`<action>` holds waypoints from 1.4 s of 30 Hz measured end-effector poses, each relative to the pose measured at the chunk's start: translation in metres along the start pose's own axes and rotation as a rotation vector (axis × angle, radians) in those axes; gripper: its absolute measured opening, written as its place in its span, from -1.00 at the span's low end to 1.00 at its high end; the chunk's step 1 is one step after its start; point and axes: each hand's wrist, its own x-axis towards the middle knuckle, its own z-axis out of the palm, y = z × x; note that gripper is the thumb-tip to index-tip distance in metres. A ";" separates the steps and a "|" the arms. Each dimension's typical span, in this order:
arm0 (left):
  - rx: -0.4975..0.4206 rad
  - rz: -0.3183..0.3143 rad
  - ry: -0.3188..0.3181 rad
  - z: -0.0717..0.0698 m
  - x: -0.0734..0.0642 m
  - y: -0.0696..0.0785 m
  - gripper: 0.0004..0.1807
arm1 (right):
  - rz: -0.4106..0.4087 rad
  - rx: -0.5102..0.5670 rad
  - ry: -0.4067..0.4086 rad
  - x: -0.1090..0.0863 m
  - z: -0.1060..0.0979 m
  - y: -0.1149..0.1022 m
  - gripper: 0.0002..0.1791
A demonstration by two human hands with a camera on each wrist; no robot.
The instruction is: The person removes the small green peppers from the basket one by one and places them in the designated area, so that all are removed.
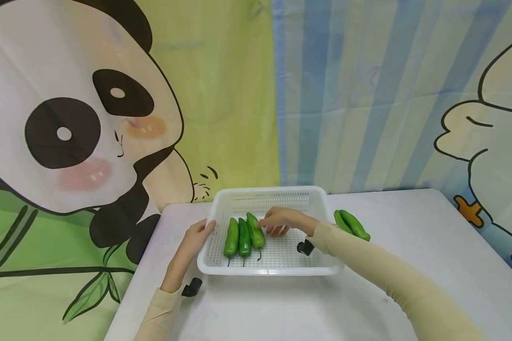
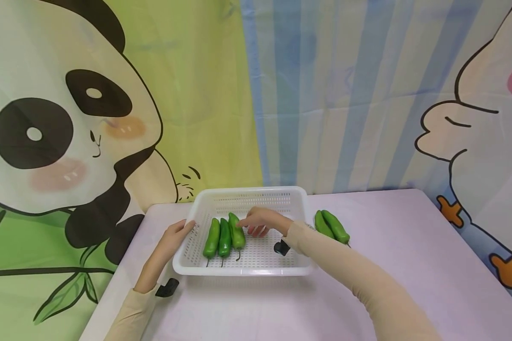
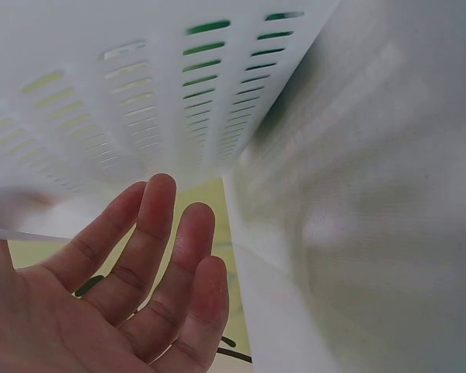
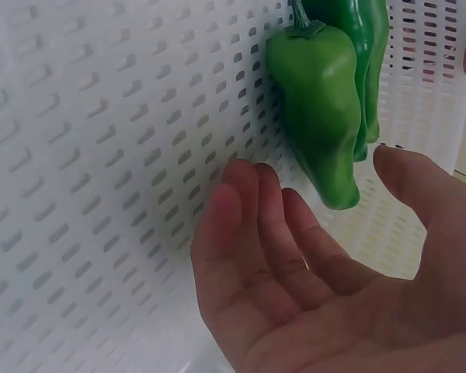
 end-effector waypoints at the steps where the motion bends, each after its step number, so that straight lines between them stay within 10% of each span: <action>1: 0.003 0.003 -0.001 0.000 0.000 0.000 -0.40 | 0.004 -0.005 0.004 0.001 0.001 -0.001 -0.47; 42: 0.000 0.006 0.009 -0.001 0.002 0.001 -0.37 | 0.083 -0.140 0.087 0.015 0.022 -0.016 -0.57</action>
